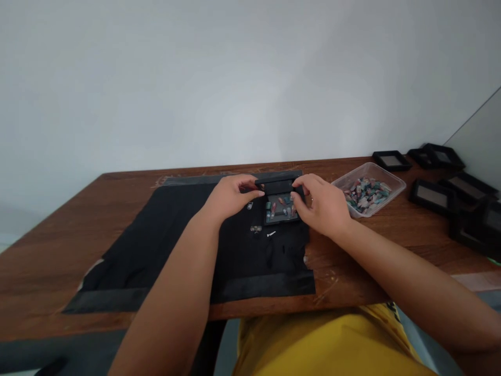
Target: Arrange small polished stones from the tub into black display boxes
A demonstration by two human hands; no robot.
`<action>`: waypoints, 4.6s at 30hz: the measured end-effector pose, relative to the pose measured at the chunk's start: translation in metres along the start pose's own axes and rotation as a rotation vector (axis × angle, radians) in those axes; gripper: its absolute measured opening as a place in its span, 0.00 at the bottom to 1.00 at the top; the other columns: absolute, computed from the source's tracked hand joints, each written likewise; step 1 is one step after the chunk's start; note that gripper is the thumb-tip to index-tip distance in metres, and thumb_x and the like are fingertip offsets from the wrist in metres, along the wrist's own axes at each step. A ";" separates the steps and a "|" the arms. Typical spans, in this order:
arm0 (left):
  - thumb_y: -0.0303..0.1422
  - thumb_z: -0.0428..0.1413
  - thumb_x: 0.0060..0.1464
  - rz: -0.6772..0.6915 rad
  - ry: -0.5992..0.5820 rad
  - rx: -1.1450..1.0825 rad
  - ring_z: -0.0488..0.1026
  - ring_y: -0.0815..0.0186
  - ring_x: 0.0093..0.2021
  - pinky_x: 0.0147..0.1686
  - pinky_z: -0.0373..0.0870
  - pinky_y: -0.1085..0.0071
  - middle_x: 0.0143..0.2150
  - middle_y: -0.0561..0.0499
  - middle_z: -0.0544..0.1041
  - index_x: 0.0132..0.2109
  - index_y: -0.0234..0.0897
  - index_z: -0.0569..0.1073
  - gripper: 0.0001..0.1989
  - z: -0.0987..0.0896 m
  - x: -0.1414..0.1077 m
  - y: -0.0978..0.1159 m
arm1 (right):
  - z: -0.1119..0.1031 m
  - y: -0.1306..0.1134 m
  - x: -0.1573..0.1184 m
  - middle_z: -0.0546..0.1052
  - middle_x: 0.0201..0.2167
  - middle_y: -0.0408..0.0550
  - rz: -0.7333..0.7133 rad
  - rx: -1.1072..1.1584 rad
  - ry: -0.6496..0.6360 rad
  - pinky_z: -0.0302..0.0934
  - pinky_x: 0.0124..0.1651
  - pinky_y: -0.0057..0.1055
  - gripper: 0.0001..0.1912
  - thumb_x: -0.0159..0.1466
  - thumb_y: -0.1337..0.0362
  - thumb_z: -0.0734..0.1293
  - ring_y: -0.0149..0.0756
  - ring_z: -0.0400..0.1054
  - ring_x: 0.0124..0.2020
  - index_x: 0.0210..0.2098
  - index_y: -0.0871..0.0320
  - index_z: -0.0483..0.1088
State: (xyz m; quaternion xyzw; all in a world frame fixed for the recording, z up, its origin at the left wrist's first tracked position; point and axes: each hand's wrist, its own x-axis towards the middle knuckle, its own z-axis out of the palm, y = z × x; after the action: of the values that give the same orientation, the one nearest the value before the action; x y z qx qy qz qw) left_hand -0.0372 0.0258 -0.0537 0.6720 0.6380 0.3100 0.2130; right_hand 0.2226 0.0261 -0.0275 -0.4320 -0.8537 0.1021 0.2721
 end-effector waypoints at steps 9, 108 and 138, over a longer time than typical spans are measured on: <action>0.44 0.63 0.50 -0.011 -0.025 -0.030 0.80 0.59 0.41 0.43 0.75 0.64 0.40 0.49 0.85 0.41 0.40 0.80 0.15 0.001 0.000 0.000 | -0.002 0.000 0.003 0.81 0.41 0.51 0.091 -0.006 -0.115 0.63 0.40 0.34 0.27 0.69 0.60 0.62 0.42 0.75 0.38 0.67 0.57 0.64; 0.48 0.57 0.50 -0.113 -0.563 -0.149 0.75 0.52 0.58 0.60 0.71 0.57 0.55 0.48 0.81 0.57 0.43 0.76 0.28 -0.026 -0.009 0.017 | 0.026 0.022 0.007 0.69 0.66 0.65 0.048 0.344 -0.176 0.60 0.70 0.54 0.52 0.50 0.55 0.82 0.55 0.66 0.67 0.68 0.61 0.60; 0.56 0.47 0.52 -0.288 -0.708 -0.456 0.45 0.69 0.18 0.20 0.55 0.66 0.14 0.52 0.53 0.16 0.42 0.65 0.28 -0.003 -0.008 0.031 | 0.022 0.022 0.009 0.72 0.64 0.65 0.145 0.580 -0.114 0.63 0.67 0.55 0.67 0.42 0.43 0.83 0.56 0.70 0.63 0.72 0.57 0.53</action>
State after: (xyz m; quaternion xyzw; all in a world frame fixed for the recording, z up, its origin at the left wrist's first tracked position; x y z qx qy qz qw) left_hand -0.0165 0.0147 -0.0312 0.5770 0.5281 0.1605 0.6020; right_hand 0.2214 0.0479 -0.0517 -0.3895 -0.7699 0.3849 0.3277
